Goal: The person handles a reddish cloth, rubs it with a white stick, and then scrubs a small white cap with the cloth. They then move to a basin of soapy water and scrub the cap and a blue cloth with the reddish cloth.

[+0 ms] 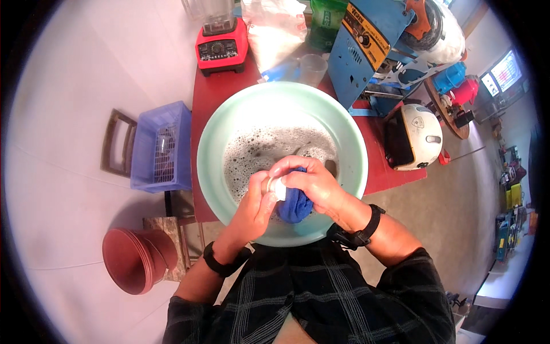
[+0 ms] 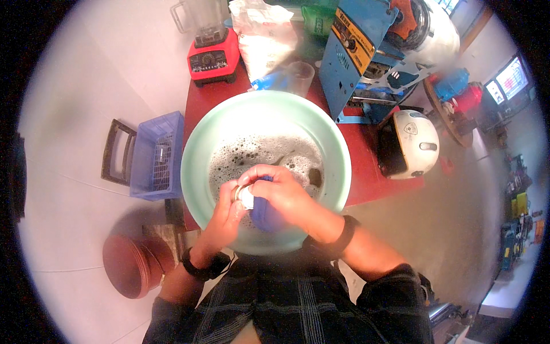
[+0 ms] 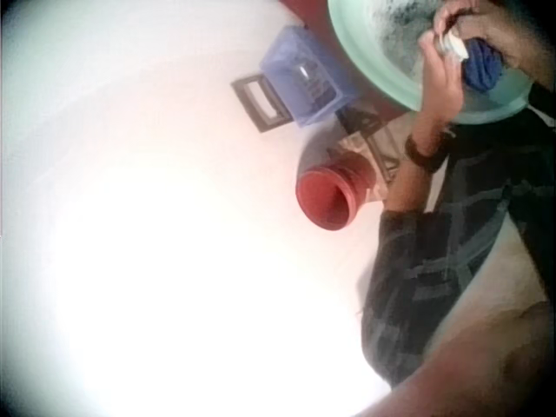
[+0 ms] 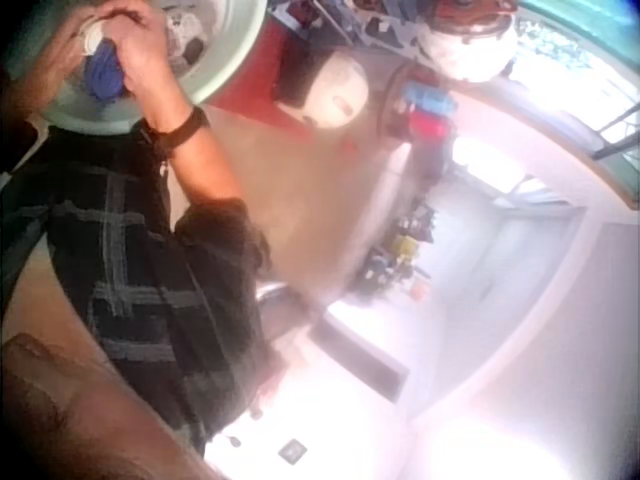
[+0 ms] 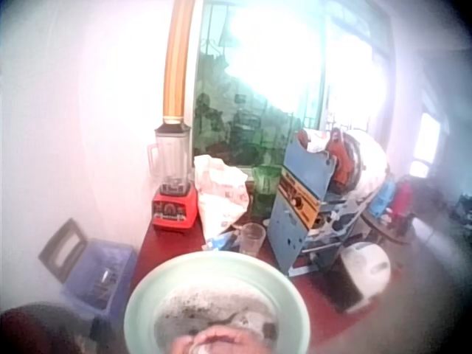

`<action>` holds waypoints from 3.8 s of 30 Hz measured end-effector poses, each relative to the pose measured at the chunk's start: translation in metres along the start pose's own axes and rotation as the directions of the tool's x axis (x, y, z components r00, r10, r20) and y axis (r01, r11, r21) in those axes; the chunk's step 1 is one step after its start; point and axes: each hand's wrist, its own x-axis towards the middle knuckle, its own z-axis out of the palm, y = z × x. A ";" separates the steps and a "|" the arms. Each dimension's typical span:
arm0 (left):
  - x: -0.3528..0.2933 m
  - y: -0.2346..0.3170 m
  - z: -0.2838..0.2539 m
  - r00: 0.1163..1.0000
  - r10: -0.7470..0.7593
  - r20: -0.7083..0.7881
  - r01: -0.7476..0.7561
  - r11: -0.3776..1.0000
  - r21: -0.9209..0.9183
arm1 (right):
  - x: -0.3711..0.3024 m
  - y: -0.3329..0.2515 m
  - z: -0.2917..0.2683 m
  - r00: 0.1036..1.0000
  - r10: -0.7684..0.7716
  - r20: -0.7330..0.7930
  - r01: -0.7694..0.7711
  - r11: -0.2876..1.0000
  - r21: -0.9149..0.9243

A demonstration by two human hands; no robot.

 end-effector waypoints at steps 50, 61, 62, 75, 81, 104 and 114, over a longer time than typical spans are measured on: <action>0.000 0.010 0.002 0.992 -0.112 -0.058 0.093 0.961 -0.261 | -0.016 -0.013 0.019 0.994 -0.068 0.080 0.064 0.997 0.045; -0.006 0.004 0.001 0.996 -0.058 -0.070 0.044 0.983 -0.181 | -0.018 -0.007 0.016 0.996 -0.080 0.047 0.078 0.996 0.044; -0.005 0.005 0.000 0.997 -0.069 -0.029 0.060 0.971 -0.232 | -0.019 -0.007 0.014 0.993 -0.103 0.050 0.102 0.995 0.021; -0.002 0.012 0.005 0.973 -0.229 -0.007 0.212 0.913 -0.349 | -0.019 -0.002 0.016 0.988 -0.154 0.018 0.155 0.979 -0.132; -0.009 0.003 0.008 0.993 -0.014 -0.116 0.002 0.995 -0.104 | -0.021 -0.007 0.017 0.999 -0.031 0.007 0.031 0.996 0.078; -0.008 0.008 0.007 0.996 -0.069 -0.063 0.054 0.975 -0.215 | -0.020 -0.005 0.013 0.996 -0.088 -0.010 0.088 0.995 0.040; 0.008 0.016 -0.019 0.965 -0.182 0.187 0.242 0.893 -0.380 | -0.024 -0.016 0.015 0.982 -0.142 0.124 0.147 0.988 -0.037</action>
